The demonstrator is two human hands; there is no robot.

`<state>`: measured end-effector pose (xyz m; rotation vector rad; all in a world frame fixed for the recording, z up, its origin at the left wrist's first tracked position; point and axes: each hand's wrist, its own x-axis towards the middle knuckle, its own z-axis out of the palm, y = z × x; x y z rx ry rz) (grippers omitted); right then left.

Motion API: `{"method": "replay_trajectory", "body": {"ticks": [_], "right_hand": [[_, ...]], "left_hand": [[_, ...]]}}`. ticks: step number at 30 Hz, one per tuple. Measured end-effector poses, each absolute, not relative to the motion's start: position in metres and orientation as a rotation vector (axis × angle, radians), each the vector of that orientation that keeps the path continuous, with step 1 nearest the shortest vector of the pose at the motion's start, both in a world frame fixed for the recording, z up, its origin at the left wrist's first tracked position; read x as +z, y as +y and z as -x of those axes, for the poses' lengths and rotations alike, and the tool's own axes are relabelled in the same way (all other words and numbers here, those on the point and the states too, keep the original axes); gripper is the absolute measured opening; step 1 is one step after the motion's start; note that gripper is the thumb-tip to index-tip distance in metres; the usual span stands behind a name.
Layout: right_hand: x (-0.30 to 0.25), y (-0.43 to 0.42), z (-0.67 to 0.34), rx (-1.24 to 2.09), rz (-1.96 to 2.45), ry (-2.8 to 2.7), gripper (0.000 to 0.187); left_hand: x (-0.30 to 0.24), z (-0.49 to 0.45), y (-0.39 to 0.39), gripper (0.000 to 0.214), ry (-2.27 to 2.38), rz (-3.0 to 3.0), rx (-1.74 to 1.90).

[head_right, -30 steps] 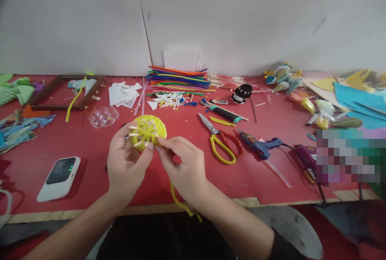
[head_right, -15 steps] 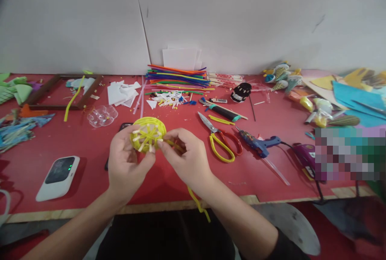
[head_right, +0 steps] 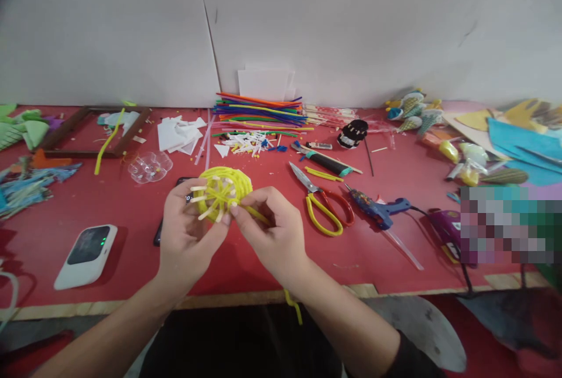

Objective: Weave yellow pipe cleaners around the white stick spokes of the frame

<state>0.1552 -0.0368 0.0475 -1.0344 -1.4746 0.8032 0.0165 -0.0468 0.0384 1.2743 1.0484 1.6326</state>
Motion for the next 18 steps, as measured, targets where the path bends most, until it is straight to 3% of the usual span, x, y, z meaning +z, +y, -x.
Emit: {"method": "replay_trajectory", "body": {"ticks": [6, 12, 18], "right_hand": [[0.056, -0.031, -0.17, 0.517, 0.95, -1.735, 0.015], [0.071, -0.03, -0.183, 0.57, 0.969, -1.871, 0.014], [0.073, -0.033, -0.183, 0.609, 1.037, -1.788, 0.014]], "left_hand": [[0.048, -0.006, -0.041, 0.043, 0.996, -1.189, 1.458], [0.048, 0.007, -0.039, 0.044, 0.939, -1.257, 1.253], [0.048, 0.006, -0.045, 0.05, 0.957, -1.444, 1.319]]}}
